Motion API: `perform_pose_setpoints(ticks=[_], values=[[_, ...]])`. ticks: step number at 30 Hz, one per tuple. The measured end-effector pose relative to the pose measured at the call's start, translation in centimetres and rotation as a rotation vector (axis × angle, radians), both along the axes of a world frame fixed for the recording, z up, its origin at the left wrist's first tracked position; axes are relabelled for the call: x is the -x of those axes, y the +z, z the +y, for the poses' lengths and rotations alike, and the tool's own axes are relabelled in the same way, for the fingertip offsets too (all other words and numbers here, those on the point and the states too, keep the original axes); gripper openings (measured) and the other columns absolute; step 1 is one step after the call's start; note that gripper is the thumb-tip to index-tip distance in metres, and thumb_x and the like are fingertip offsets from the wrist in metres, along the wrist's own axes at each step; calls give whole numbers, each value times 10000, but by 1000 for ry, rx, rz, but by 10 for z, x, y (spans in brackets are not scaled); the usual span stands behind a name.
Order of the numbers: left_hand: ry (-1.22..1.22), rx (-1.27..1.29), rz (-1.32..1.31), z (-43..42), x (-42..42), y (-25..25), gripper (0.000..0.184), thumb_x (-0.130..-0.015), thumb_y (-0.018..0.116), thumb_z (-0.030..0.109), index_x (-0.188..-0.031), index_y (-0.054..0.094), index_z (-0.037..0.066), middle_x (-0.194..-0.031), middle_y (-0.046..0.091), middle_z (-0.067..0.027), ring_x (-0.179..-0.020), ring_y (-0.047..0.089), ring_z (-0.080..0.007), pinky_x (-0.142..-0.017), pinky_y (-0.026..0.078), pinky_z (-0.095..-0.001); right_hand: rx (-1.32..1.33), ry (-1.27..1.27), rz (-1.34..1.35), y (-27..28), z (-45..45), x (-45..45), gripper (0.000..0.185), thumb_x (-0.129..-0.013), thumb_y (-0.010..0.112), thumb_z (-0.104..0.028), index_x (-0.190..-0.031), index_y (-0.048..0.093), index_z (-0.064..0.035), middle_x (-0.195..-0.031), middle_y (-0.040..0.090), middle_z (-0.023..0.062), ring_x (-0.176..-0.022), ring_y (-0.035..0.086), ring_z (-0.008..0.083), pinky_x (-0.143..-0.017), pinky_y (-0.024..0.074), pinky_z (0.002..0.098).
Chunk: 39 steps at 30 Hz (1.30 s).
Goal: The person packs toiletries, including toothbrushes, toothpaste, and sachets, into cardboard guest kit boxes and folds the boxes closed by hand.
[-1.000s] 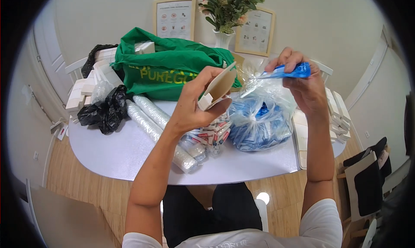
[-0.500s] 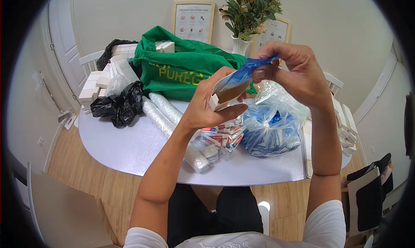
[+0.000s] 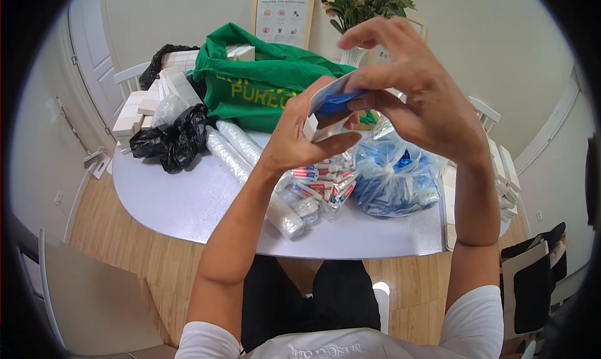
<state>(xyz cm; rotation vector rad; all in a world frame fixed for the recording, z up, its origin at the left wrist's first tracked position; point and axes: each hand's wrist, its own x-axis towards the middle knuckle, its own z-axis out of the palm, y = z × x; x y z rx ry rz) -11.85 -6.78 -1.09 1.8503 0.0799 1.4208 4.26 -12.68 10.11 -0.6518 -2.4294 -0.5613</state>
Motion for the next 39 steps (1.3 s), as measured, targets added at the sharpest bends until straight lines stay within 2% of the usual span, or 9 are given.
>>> perform_pose_setpoints(ticks=[9,14,18,21,24,26,30,34,39], values=[[61,22,-33,3,4,2,401,-698,759,103,-1043,562,53,-861,590,0,-790,561,-79,-702,447,-226,257,72,96,1,6,7,165,-772,686,-71,-937,688,-76,-1186,558,111,-1141,493,289,-942,406,409],[162,-84,18,12,6,-3,448,-690,752,121,-1090,568,37,-902,587,-22,-811,548,-114,-727,438,-252,152,69,-152,-6,21,1,190,-806,693,-208,-956,704,-91,-1224,552,128,-1185,474,293,-1008,364,425],[138,-228,-70,21,3,-4,515,-655,750,107,-1134,577,28,-922,590,-37,-814,553,-123,-747,443,-258,380,227,-269,-10,31,0,250,-867,621,-284,-954,700,-64,-1148,585,150,-1082,517,297,-897,417,399],[165,-217,6,22,4,-6,483,-667,752,97,-1113,580,33,-904,599,-29,-805,561,-112,-740,449,-252,-163,52,-232,-28,32,-8,247,-860,637,-272,-948,701,-50,-1081,627,136,-1031,566,258,-834,463,380],[178,-60,-88,28,6,-7,386,-711,743,60,-1060,580,30,-837,616,-18,-782,573,-89,-719,467,-243,436,282,356,-28,38,-22,220,-861,640,-244,-909,704,-39,-930,666,94,-913,623,213,-761,498,354],[100,92,-138,26,9,-7,373,-726,745,66,-1055,577,12,-831,616,-28,-775,573,-96,-714,469,-244,975,-65,550,-39,55,-47,163,-841,633,-154,-884,697,-10,-801,673,61,-797,644,183,-720,510,332],[124,58,-141,26,5,-11,361,-735,748,73,-1045,574,7,-824,610,-26,-771,567,-93,-704,466,-237,849,-424,-44,-113,120,-69,165,-772,590,-35,-894,676,36,-741,676,115,-722,652,174,-684,510,284],[46,2,-149,23,4,-11,346,-736,741,72,-1030,572,5,-810,602,-18,-762,552,-80,-694,454,-227,856,-310,-80,-137,139,-67,138,-706,591,-25,-806,668,32,-676,652,126,-673,643,224,-649,501,327],[85,-39,-133,24,3,-10,359,-729,748,114,-1026,575,12,-782,611,-13,-718,556,-79,-671,458,-232,693,-459,-546,-149,159,-55,135,-646,598,-57,-760,657,-17,-750,648,178,-719,625,347,-644,486,419]])
